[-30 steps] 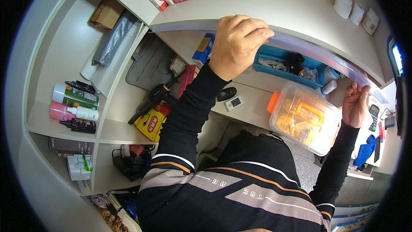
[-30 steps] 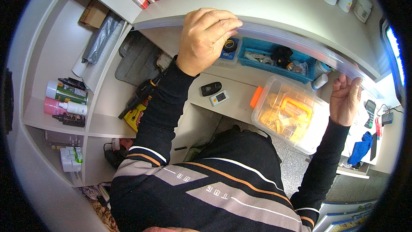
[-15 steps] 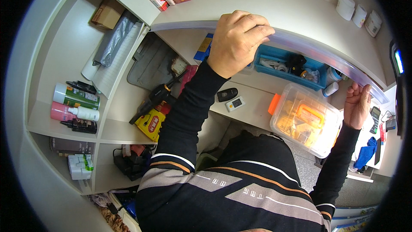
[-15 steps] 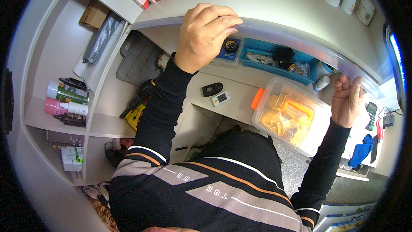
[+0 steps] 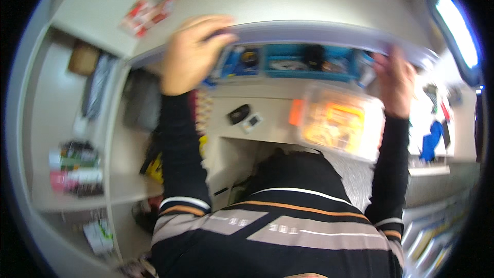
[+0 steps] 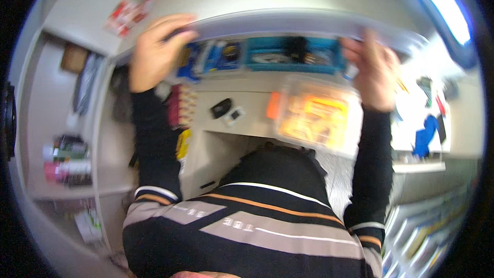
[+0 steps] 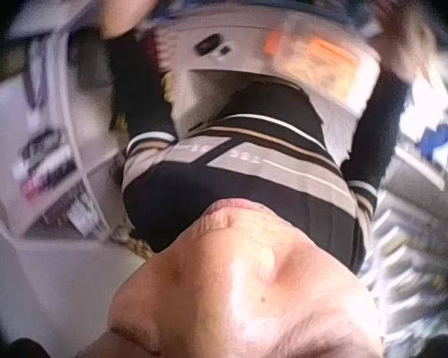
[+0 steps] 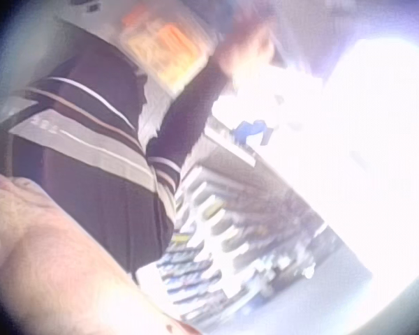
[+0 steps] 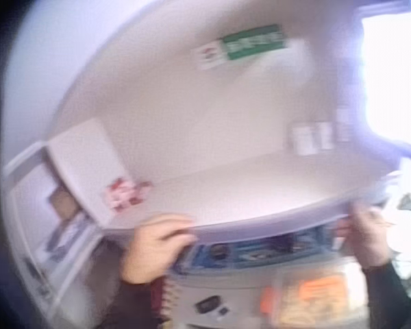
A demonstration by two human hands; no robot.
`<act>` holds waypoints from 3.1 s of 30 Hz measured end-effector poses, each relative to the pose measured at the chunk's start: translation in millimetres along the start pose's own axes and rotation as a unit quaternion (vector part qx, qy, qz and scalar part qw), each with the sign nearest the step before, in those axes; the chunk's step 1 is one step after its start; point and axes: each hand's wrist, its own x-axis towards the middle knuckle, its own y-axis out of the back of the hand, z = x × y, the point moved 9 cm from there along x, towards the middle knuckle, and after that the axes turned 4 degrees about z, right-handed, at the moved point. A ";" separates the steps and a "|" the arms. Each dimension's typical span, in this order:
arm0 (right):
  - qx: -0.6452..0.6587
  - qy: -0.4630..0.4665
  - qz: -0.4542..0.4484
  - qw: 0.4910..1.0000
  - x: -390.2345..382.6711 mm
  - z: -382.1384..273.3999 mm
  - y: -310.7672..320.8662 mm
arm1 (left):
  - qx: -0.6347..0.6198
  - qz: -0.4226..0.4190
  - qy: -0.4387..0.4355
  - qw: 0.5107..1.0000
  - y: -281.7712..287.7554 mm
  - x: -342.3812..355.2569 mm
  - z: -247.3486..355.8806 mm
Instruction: The person wipes a cluttered shelf with a blue cloth, moving various items such as boxes, containers, and tools aside to reach different areas. They handle multiple objects including a plastic container, a drill, and small boxes, then continue wiping the surface and repositioning items.
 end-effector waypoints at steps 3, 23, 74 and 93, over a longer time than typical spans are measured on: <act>0.015 -0.018 -0.004 1.000 -4.2 -0.1 -25.0 | 0.059 0.040 0.011 0.997 9.3 -12.8 12.5; 0.054 0.059 -0.002 0.997 1.2 -4.2 -6.9 | 0.169 0.127 -0.081 0.974 -8.1 -14.3 51.2; -0.349 -0.250 0.117 0.895 -169.9 81.4 186.6 | -0.133 -0.062 0.221 0.964 -162.7 -174.5 -29.1; -0.139 -0.073 -0.236 0.959 -155.6 -49.7 -132.2 | -0.364 0.245 0.369 0.820 98.9 -247.3 18.6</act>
